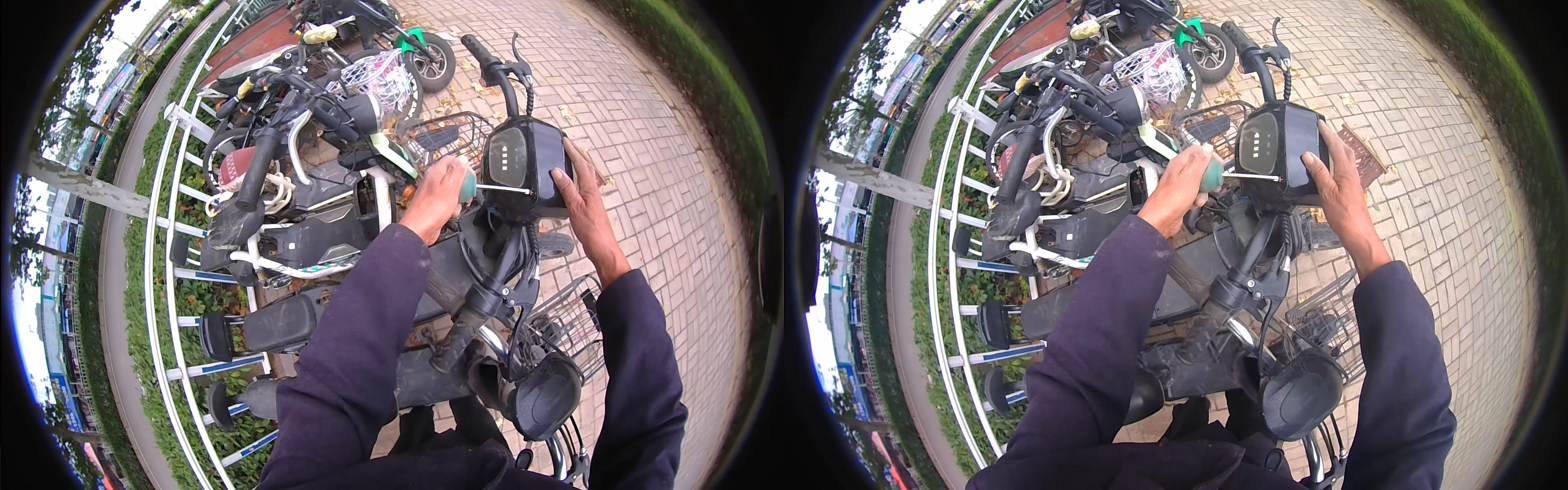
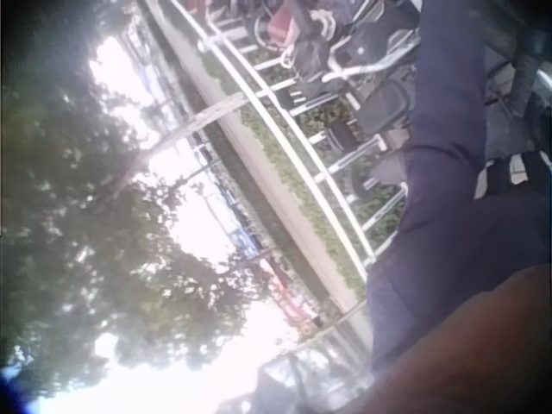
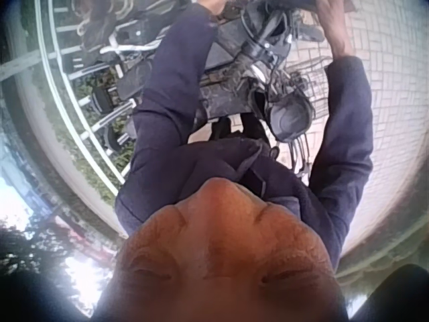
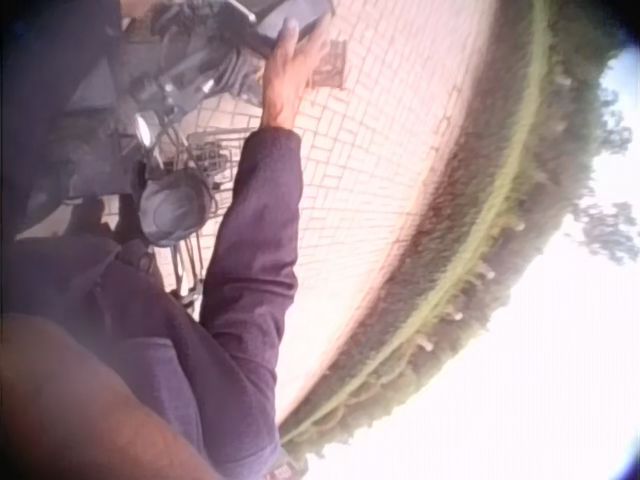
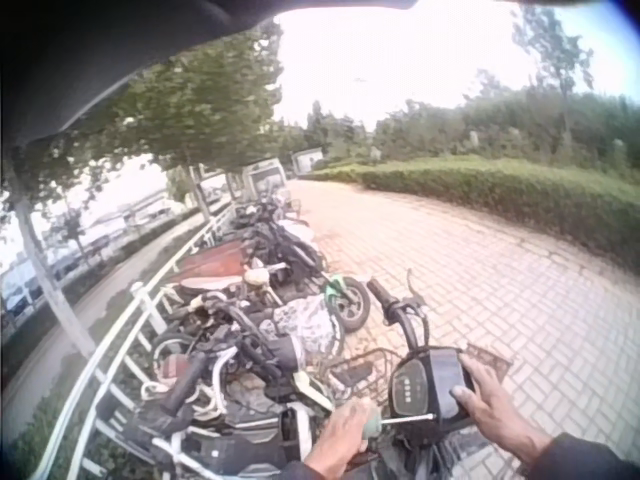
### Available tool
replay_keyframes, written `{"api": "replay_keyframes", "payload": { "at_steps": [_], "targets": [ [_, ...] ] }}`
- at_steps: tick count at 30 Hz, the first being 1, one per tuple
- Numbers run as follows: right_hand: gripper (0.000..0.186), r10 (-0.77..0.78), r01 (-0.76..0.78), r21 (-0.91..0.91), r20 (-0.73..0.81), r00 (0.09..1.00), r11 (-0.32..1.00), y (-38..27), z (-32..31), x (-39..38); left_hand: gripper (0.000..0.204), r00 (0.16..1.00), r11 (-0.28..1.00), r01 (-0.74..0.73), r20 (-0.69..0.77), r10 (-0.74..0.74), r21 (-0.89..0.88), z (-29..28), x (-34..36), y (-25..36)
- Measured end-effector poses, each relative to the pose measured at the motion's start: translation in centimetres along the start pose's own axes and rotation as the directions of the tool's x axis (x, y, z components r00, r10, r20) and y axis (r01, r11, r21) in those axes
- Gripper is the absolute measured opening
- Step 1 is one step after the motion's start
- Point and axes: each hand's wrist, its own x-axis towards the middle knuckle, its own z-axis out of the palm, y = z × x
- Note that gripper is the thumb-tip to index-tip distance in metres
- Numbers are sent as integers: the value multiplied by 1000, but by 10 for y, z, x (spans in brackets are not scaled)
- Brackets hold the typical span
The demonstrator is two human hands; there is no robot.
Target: The person uses a screwdriver to remove and reattach a control box on a parked scooter. They then walk to another scooter and remove a front basket, placing it on the ground.
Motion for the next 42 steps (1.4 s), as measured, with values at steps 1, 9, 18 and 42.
{"api": "replay_keyframes", "payload": {
  "at_steps": [1, 9, 18, 42],
  "targets": [
    [61, -3, 3, 2, -12, 1000, 1000, 0, 1, 0, 30, 1000, 999, -25, 11, 26, -33, 0, -2, -1],
    [61, 0, 2, 57, -33, 999, 998, 3, 4, 2, 36, 999, 954, 7, 46, 8, -299, -2, -4, -5],
    [60, -18, 18, 17, -39, 999, 1000, 1, 1, 0, 43, 1000, 996, -2, 25, 0, 90, -2, 1, 2],
    [62, -61, 62, 9, -83, 995, 998, 11, 6, 3, 25, 951, 935, -311, -61, 305, -174, 8, -2, -15]
  ]
}}
